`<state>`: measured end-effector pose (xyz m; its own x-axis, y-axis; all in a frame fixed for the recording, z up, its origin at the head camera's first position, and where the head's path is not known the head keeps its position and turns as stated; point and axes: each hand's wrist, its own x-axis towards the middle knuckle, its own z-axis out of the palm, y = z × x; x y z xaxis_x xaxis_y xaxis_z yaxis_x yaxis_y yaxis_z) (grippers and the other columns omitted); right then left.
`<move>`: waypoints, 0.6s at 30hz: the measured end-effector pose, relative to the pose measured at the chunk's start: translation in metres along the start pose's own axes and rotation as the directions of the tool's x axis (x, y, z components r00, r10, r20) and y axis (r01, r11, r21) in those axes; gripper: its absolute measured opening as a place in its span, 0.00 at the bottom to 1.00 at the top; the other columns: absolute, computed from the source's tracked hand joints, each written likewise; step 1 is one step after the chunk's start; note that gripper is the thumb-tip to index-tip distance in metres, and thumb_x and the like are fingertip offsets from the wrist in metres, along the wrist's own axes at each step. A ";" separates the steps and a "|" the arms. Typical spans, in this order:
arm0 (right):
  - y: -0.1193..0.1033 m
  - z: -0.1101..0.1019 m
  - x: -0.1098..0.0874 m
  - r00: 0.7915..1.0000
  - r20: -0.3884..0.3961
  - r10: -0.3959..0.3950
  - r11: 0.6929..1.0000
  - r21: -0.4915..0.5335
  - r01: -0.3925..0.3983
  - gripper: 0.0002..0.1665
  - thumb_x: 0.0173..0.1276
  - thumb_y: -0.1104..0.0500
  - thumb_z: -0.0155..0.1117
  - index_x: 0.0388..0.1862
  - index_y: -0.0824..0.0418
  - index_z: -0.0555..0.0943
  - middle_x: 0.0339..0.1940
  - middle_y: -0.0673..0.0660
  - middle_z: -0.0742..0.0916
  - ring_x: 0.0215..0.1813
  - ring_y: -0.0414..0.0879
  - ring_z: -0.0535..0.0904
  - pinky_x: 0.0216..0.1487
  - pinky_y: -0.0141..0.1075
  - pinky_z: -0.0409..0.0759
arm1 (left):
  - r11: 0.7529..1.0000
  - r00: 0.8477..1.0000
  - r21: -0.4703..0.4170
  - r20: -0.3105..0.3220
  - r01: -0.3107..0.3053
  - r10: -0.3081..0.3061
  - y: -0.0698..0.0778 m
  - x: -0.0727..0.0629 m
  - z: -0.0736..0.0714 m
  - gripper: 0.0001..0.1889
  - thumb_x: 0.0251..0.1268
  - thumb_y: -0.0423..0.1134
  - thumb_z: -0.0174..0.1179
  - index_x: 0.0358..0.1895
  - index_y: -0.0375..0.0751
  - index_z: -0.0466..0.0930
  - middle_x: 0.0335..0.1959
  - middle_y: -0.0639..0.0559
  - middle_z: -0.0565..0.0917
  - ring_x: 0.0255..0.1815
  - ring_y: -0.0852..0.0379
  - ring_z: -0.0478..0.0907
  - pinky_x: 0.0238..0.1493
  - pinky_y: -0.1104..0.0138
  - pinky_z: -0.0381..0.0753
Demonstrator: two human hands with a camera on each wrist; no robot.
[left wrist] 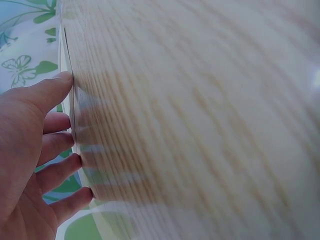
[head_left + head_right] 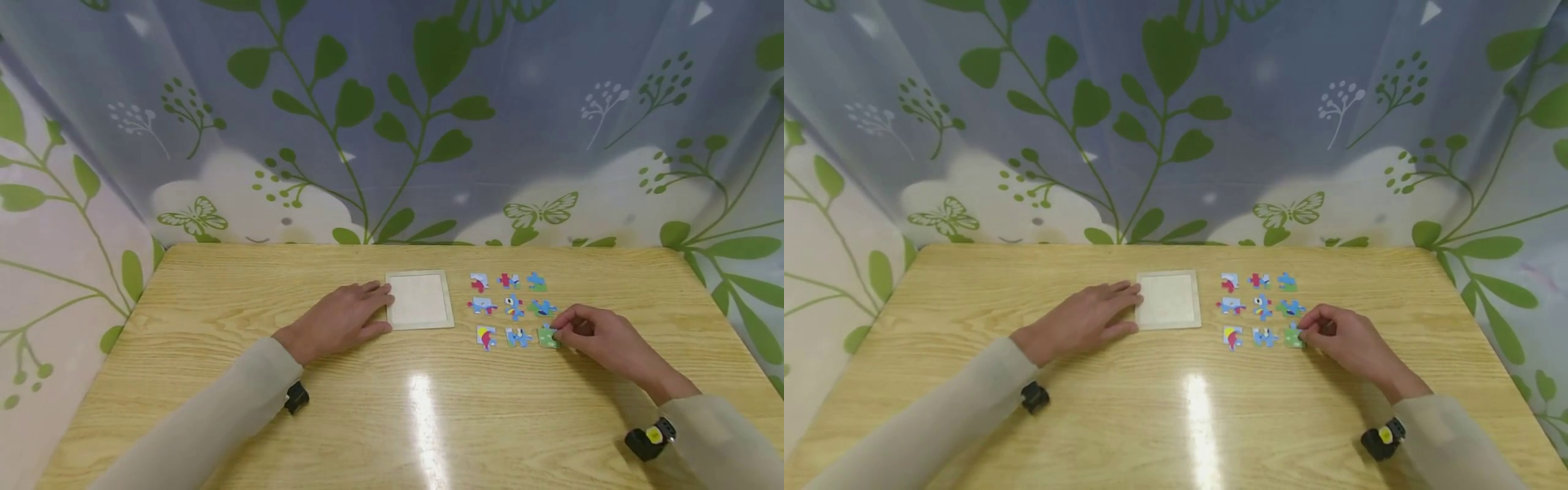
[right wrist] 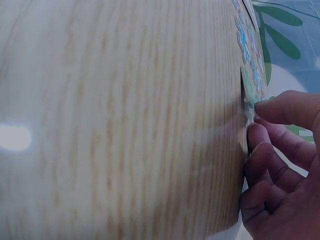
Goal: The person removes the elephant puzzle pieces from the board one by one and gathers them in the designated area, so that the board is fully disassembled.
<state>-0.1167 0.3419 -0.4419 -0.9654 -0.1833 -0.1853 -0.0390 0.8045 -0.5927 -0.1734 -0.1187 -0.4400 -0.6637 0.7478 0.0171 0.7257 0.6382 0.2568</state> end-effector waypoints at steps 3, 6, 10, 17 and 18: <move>0.000 0.000 0.001 1.000 0.002 0.000 1.000 0.007 0.000 0.09 0.82 0.54 0.66 0.51 0.58 0.87 0.40 0.51 0.88 0.34 0.38 0.80 0.35 0.33 0.76 | 1.000 1.000 -0.005 0.003 0.003 -0.003 0.000 0.000 0.000 0.27 0.86 0.52 0.58 0.75 0.37 0.76 0.79 0.36 0.75 0.80 0.36 0.74 0.78 0.41 0.75; 0.002 -0.001 0.001 1.000 0.001 0.004 1.000 0.014 -0.004 0.11 0.85 0.52 0.64 0.52 0.58 0.87 0.41 0.51 0.89 0.34 0.38 0.80 0.34 0.34 0.76 | 1.000 1.000 -0.012 0.010 0.008 -0.008 -0.001 0.000 0.000 0.28 0.87 0.51 0.58 0.76 0.36 0.76 0.80 0.36 0.75 0.81 0.36 0.73 0.79 0.41 0.74; 0.003 -0.001 0.002 1.000 -0.011 0.020 1.000 0.024 -0.020 0.16 0.88 0.49 0.59 0.55 0.58 0.87 0.43 0.52 0.91 0.35 0.39 0.80 0.34 0.34 0.77 | 0.999 0.999 -0.033 0.029 0.018 -0.017 -0.001 0.001 0.001 0.28 0.87 0.51 0.57 0.77 0.35 0.75 0.81 0.35 0.73 0.82 0.35 0.70 0.81 0.41 0.71; 0.003 -0.003 0.002 0.999 -0.040 0.031 0.999 0.035 -0.030 0.19 0.90 0.48 0.56 0.55 0.59 0.87 0.42 0.53 0.90 0.34 0.41 0.77 0.34 0.35 0.75 | 0.997 0.998 -0.073 0.054 0.021 -0.017 -0.001 0.001 0.002 0.29 0.88 0.50 0.56 0.79 0.33 0.72 0.83 0.35 0.70 0.84 0.35 0.67 0.84 0.42 0.67; 0.002 -0.004 0.002 0.999 -0.045 0.030 0.999 0.030 -0.029 0.19 0.89 0.48 0.56 0.55 0.59 0.87 0.42 0.53 0.90 0.35 0.41 0.77 0.34 0.34 0.74 | 0.997 0.998 -0.076 0.053 0.022 -0.018 0.000 0.001 0.002 0.29 0.88 0.50 0.56 0.79 0.33 0.72 0.83 0.35 0.70 0.85 0.35 0.67 0.84 0.42 0.67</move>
<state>-0.1200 0.3451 -0.4407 -0.9769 -0.1330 -0.1673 -0.0034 0.7923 -0.6101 -0.1738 -0.1179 -0.4425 -0.6657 0.7452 -0.0391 0.6955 0.6386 0.3293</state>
